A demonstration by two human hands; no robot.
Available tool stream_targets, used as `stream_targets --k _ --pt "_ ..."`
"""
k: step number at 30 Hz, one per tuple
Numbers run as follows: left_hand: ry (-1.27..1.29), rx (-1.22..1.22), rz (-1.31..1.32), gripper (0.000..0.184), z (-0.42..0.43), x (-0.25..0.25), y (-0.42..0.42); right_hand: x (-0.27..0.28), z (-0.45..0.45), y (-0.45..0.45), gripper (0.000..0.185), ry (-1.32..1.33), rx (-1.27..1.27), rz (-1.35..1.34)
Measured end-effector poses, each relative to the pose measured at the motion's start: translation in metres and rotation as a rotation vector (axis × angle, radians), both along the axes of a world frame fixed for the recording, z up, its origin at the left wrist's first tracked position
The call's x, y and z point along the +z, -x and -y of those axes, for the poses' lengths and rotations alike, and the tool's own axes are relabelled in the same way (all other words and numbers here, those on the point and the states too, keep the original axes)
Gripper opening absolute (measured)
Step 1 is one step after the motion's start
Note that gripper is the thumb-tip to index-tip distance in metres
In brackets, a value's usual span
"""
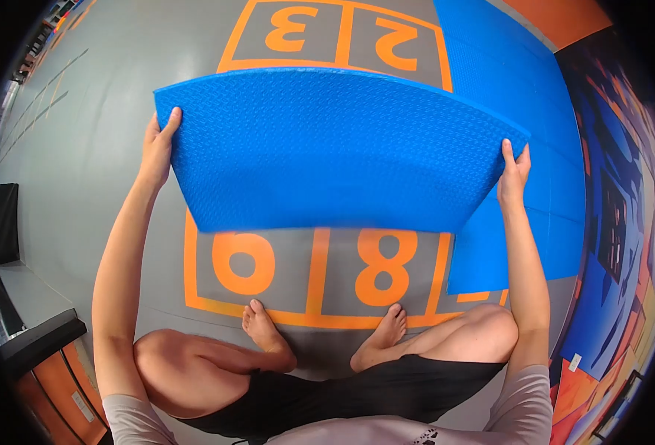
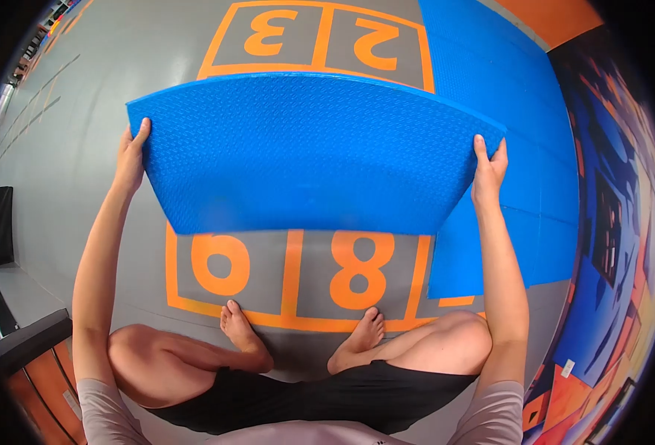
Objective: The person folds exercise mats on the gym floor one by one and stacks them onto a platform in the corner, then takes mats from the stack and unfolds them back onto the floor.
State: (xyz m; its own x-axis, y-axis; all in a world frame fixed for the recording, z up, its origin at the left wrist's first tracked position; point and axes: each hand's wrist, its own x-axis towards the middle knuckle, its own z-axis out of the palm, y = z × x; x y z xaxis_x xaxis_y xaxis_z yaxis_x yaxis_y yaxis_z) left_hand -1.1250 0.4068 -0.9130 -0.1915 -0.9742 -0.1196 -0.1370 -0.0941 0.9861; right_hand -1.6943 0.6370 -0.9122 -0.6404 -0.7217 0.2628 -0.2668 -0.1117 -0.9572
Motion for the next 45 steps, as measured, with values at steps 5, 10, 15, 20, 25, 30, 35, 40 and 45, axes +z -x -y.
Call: stream_targets --k 5,10,15,20,25,30,35,40,45 --pt "-0.263 -0.067 0.383 0.081 -0.021 -0.081 -0.028 -0.088 -0.023 0.010 0.058 -0.627 0.029 -0.091" --pt "-0.843 -0.250 0.673 0.095 -0.086 -0.154 -0.056 -0.151 -0.095 -0.043 0.083 -1.398 0.328 0.129" --pt "-0.791 -0.260 0.550 0.066 -0.093 -0.170 -0.051 -0.134 -0.095 -0.029 0.061 -1.312 0.317 0.524" --pt "-0.677 -0.096 0.116 0.063 -0.050 -0.093 -0.019 -0.102 -0.054 -0.004 0.050 -0.820 0.236 0.432" --pt "-0.084 -0.028 -0.066 0.059 0.001 -0.019 0.002 -0.059 -0.019 0.025 0.047 -0.201 0.111 0.318" --pt "0.035 -0.038 0.099 0.055 0.017 -0.042 0.008 -0.062 -0.006 0.032 0.042 -0.194 0.115 0.100" --pt "-0.078 0.009 0.200 0.052 0.010 -0.092 0.004 -0.094 -0.009 0.046 0.035 -0.320 0.071 -0.159" --pt "0.000 0.026 0.338 0.048 0.012 -0.109 0.000 -0.087 -0.008 0.035 0.030 -0.393 0.000 -0.199" --pt "0.137 0.008 0.140 0.055 -0.016 -0.087 0.015 -0.103 0.007 0.044 0.029 -0.355 -0.003 -0.153"
